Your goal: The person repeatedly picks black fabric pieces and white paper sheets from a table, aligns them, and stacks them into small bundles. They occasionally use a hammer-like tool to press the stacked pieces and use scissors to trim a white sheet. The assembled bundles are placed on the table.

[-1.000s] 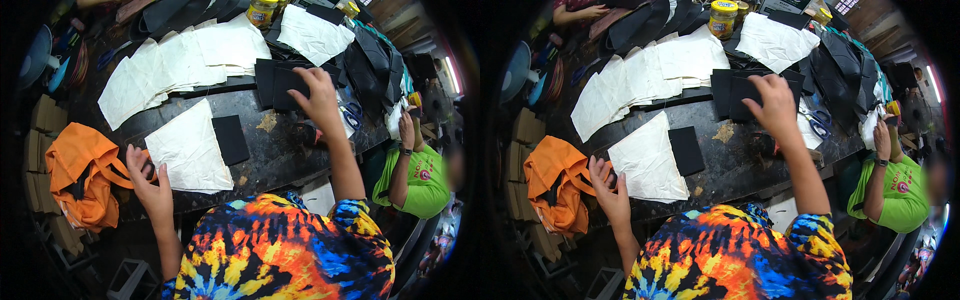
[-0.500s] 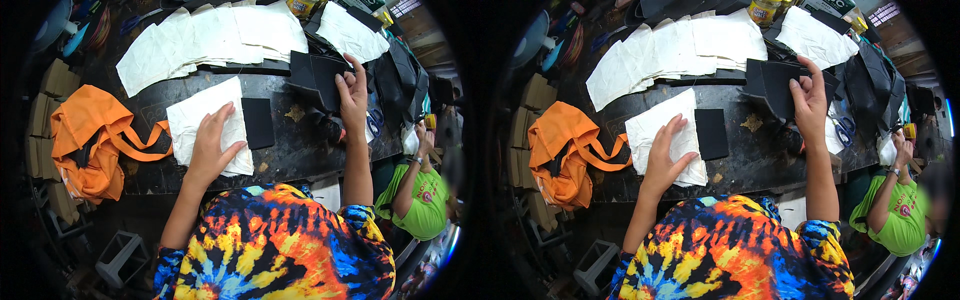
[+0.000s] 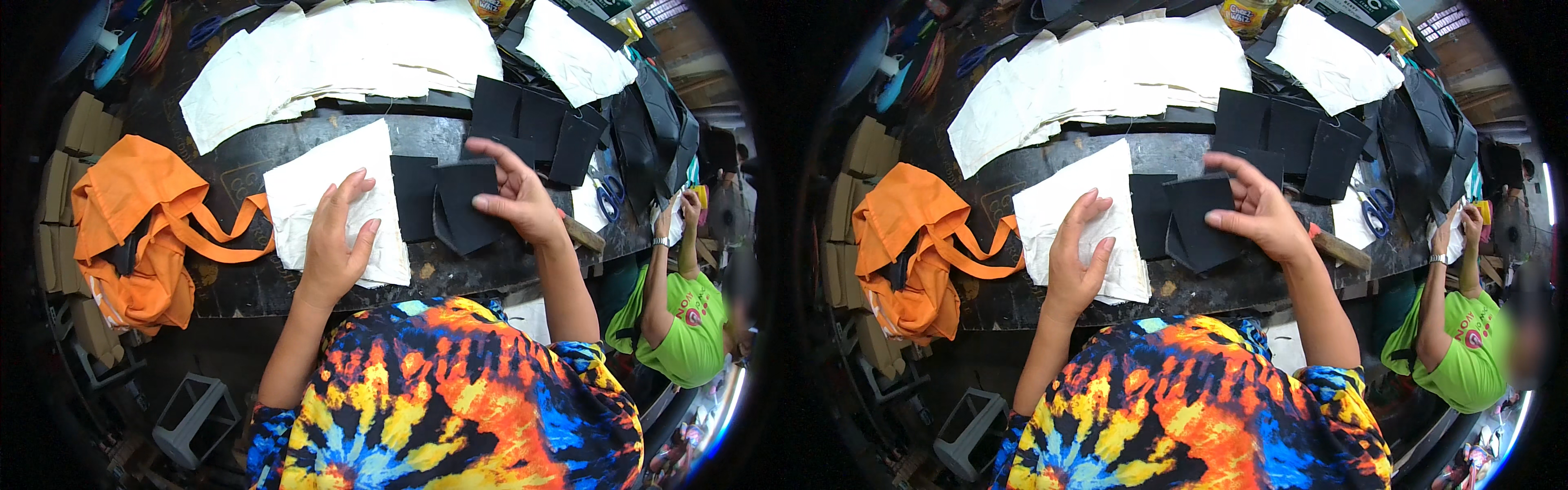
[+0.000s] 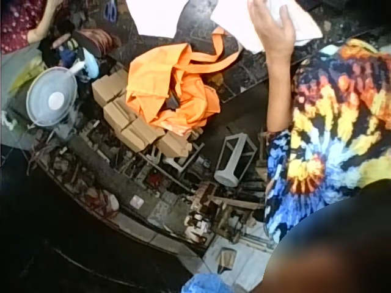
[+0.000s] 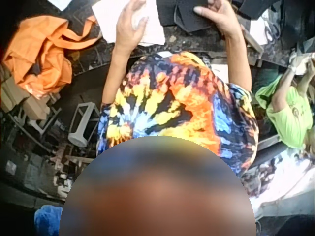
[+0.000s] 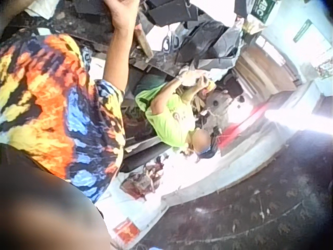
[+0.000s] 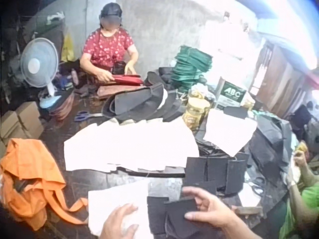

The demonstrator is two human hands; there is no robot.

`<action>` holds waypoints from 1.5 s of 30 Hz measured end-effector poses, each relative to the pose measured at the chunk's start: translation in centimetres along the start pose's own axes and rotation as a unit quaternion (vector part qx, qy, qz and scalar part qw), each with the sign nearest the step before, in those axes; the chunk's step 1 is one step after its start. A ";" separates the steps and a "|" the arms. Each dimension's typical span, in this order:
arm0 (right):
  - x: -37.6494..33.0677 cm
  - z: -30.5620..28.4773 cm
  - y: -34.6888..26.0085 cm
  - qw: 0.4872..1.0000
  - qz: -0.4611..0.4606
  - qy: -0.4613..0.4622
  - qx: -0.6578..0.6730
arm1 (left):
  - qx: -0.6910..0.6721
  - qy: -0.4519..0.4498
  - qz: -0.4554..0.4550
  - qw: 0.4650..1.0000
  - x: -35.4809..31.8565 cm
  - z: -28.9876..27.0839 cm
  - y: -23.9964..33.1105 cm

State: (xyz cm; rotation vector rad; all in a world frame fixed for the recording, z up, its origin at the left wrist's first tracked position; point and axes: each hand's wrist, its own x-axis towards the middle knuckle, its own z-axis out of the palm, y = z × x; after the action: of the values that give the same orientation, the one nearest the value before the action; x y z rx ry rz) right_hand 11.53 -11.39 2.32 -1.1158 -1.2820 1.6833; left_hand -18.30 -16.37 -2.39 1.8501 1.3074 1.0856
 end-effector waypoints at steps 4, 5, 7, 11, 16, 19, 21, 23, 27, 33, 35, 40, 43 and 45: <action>-1.2 -1.1 -0.2 0.971 0.061 -0.180 -0.145 | -0.026 0.016 0.000 1.000 -0.1 0.1 -0.4; -1.3 -1.3 -0.4 0.967 0.028 -0.224 -0.122 | -0.038 0.019 -0.007 0.999 -0.1 0.1 -0.4; -1.5 -1.6 -0.9 0.927 -0.056 -0.309 -0.206 | -0.038 0.018 -0.006 0.999 -0.1 0.0 -0.4; -1.9 -1.9 -2.8 0.918 0.060 -0.352 -0.174 | 0.006 0.003 0.008 1.000 -0.1 0.1 0.0; -1.2 1.3 -2.6 0.992 0.066 -0.090 -0.064 | 0.007 0.025 0.013 1.000 -0.3 0.3 -0.1; 0.6 4.0 -1.1 0.998 -0.037 -0.029 -0.039 | 0.006 0.019 0.016 1.000 -0.3 0.4 -0.4; 1.9 5.2 -0.4 0.993 -0.079 -0.002 -0.092 | 0.009 0.012 0.021 1.000 -0.1 0.3 -0.3; 2.4 5.7 -0.1 0.996 -0.053 -0.016 -0.073 | 0.029 0.032 0.048 0.998 0.0 -0.1 0.1; 1.5 5.7 -0.2 0.999 -0.030 0.008 -0.022 | -0.059 -0.010 0.023 0.998 -0.5 -0.9 2.4; -0.4 3.9 -2.6 0.989 -0.106 0.066 -0.079 | -0.042 -0.162 0.082 0.982 0.6 3.5 5.5; -0.8 2.4 -4.8 0.951 -0.218 0.156 -0.157 | -0.107 -0.150 0.169 0.968 1.0 4.7 6.3; -1.7 -0.1 -8.4 0.894 -0.342 0.286 -0.056 | -0.034 -0.042 0.267 0.962 3.8 7.5 6.8; -1.8 0.0 -7.2 0.864 -0.363 0.279 -0.210 | 0.066 -0.057 0.234 0.968 4.1 7.6 6.0; -1.8 0.6 -5.8 0.888 -0.290 0.255 -0.248 | 0.048 -0.063 0.213 0.974 3.0 6.3 5.1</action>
State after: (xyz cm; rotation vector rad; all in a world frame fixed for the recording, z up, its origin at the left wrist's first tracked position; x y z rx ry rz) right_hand 11.86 -11.87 8.37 -1.1877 -1.5211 0.5743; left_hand -10.03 -15.33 -0.25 2.3007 0.9260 1.1056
